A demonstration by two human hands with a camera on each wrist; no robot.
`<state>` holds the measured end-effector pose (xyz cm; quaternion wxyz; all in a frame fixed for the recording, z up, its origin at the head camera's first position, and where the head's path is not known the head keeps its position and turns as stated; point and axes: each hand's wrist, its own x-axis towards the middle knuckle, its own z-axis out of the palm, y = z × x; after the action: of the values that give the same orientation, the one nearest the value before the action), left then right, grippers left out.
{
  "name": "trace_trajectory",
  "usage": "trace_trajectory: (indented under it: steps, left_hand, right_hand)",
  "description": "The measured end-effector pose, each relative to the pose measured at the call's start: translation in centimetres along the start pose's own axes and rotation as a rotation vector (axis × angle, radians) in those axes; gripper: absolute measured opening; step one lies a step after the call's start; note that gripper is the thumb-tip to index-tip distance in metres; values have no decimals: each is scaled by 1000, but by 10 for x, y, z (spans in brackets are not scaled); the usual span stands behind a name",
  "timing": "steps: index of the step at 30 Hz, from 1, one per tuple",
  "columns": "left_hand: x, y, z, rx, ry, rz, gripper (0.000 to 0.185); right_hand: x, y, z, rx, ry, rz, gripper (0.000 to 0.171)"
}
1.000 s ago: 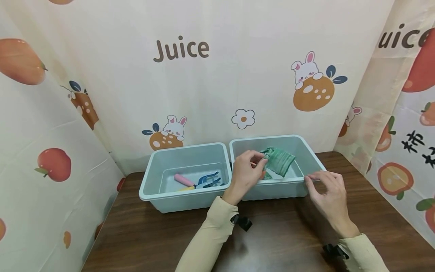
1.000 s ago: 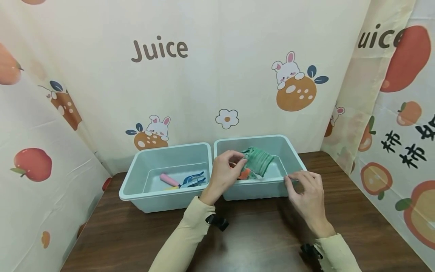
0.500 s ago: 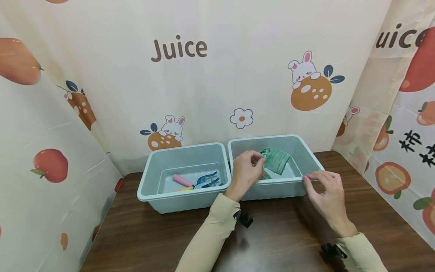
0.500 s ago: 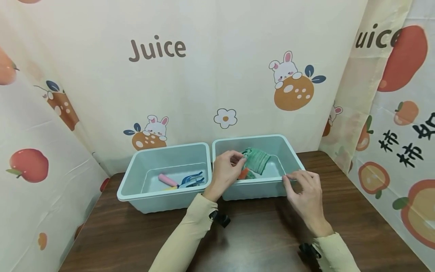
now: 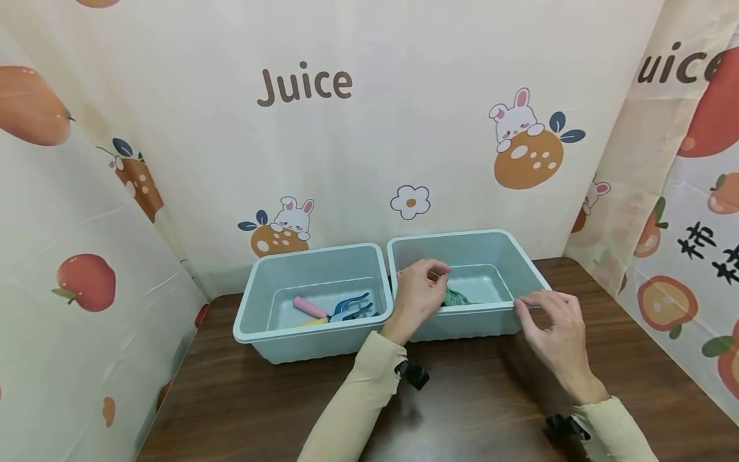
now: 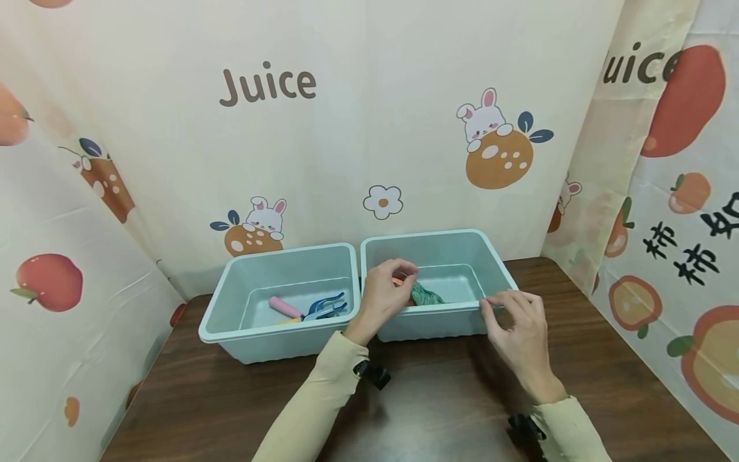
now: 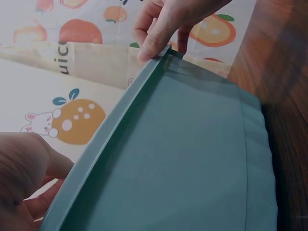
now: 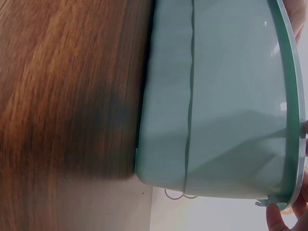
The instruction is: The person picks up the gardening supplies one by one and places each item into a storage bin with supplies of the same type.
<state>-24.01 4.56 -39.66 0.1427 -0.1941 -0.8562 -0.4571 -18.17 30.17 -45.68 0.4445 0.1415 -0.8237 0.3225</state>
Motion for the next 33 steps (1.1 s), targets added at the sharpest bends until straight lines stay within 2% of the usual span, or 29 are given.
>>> trace_trajectory:
  steps: [8, 17, 22, 26, 30, 33]
  left_hand:
    - [-6, -2, -4, -100, 12, 55, 14]
    - [-27, -3, -12, -160, 9, 158, 13]
    - [-40, -2, -21, -185, -16, 171, 10]
    - [-50, 0, -28, -147, -41, 189, 10]
    - [-58, -2, -34, -41, -44, 228, 10]
    - [-66, -5, -39, 16, -39, 230, 10]
  right_hand:
    - [-2, 2, 2, 11, 26, -20, 8]
    - [-3, 2, 2, 18, 28, -7, 8]
    - [-1, 3, 3, 28, 50, -19, 10]
    - [1, 2, 1, 22, 55, -20, 11]
    - [1, -1, -2, -4, 23, 17, 11]
    - [0, -4, -3, -27, -7, 42, 11]
